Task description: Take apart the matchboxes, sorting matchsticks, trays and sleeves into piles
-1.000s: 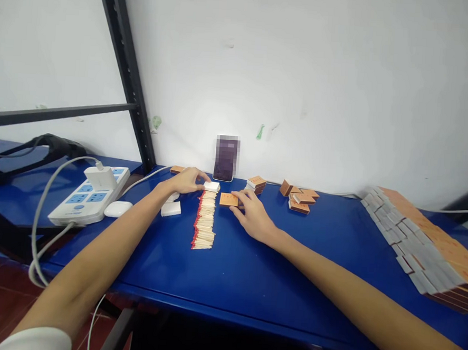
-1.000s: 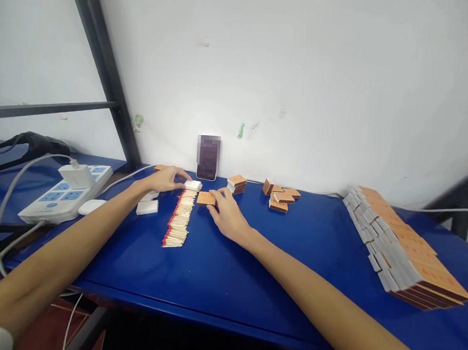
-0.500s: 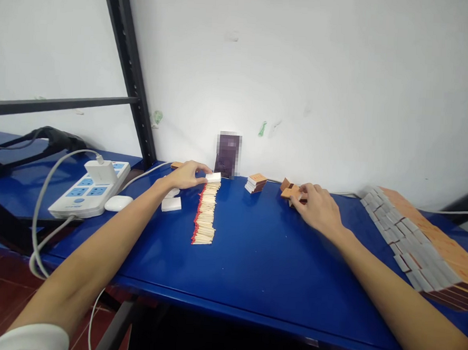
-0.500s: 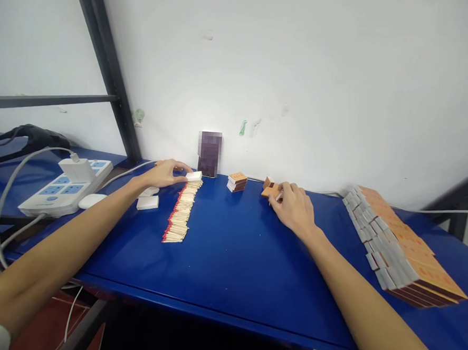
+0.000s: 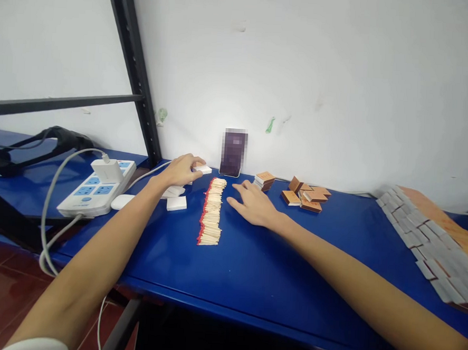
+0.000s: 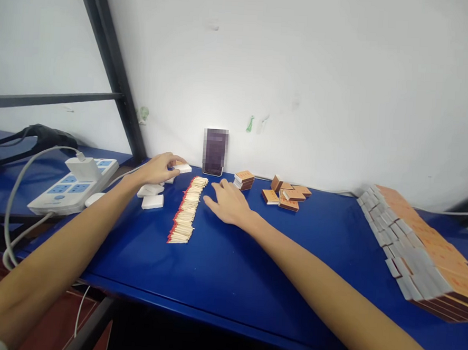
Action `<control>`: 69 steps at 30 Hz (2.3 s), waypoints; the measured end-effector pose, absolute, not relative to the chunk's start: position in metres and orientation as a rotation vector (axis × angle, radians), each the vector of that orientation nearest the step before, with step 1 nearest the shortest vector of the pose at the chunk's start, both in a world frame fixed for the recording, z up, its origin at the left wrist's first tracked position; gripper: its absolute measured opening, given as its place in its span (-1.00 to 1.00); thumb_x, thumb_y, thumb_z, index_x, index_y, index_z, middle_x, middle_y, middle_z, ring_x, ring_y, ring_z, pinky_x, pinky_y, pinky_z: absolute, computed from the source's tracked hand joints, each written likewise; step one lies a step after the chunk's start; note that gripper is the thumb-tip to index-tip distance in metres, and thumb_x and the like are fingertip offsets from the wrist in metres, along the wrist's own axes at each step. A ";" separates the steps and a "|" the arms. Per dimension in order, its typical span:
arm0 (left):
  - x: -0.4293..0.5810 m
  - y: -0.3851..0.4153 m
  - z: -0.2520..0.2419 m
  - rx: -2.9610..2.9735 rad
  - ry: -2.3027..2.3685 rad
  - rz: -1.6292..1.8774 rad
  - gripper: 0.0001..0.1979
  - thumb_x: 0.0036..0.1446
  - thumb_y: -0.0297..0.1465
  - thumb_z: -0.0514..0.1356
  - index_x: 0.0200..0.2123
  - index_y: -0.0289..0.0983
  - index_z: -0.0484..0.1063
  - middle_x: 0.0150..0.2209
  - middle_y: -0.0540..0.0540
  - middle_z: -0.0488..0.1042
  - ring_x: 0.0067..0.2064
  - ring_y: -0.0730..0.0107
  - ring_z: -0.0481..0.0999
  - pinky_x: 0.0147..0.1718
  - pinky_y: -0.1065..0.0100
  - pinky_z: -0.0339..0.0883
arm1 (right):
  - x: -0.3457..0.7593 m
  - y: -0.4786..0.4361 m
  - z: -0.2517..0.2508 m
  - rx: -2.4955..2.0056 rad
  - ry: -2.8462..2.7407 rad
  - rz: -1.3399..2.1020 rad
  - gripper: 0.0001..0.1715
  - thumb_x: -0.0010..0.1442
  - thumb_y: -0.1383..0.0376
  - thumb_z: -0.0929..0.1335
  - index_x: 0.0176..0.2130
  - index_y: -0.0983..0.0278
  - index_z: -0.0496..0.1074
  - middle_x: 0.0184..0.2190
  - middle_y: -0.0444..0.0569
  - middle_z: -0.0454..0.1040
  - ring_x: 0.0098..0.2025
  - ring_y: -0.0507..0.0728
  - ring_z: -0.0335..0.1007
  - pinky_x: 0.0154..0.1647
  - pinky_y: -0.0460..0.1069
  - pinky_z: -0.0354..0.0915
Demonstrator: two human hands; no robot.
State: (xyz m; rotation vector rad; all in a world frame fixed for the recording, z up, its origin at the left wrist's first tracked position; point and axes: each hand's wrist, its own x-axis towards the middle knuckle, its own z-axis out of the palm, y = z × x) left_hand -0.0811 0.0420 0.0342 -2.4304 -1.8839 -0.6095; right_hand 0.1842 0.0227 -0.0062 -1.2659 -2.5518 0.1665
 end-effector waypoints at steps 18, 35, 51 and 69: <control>-0.092 0.040 0.033 -2.303 -1.986 -0.382 -0.52 0.28 -0.17 -0.08 0.04 -0.14 0.55 -0.07 -0.23 0.48 0.04 -0.09 0.37 0.06 -0.03 0.20 | 0.136 0.048 -0.019 -1.492 -2.516 0.582 0.27 0.19 -0.40 -0.05 0.46 0.47 -0.17 0.47 0.24 -0.32 0.50 0.31 -0.47 0.46 0.25 -0.40; -0.084 0.044 0.023 -2.571 -1.750 -0.355 -0.64 0.17 -0.27 0.01 -0.40 -0.20 0.60 -0.33 -0.07 0.61 -0.19 0.19 0.51 -0.10 0.23 0.22 | 0.206 0.068 0.021 -0.887 -2.612 -0.329 -0.34 0.18 0.35 0.22 0.27 0.31 0.30 0.34 0.16 0.19 0.36 0.35 0.06 0.32 0.29 0.05; -0.098 0.043 0.024 -2.344 -1.918 -0.448 -0.53 0.30 -0.18 -0.08 -0.27 -0.25 0.59 -0.39 -0.14 0.59 -0.31 0.17 0.52 -0.24 0.26 0.29 | 0.261 0.089 0.031 -1.047 -2.604 -0.241 -0.45 0.19 0.37 0.23 0.15 0.18 0.42 -0.01 0.09 0.50 0.06 0.29 0.38 0.18 0.34 0.16; -0.041 0.025 0.034 -2.596 -1.450 -0.748 -0.65 0.25 -0.27 0.05 -0.01 -0.25 0.50 -0.19 -0.09 0.59 -0.10 0.17 0.49 -0.07 0.18 0.29 | 0.192 0.048 0.015 -0.785 -2.290 0.100 -0.55 0.04 0.50 0.32 -0.06 0.27 0.48 -0.16 0.05 0.43 -0.13 0.19 0.41 -0.08 0.12 0.35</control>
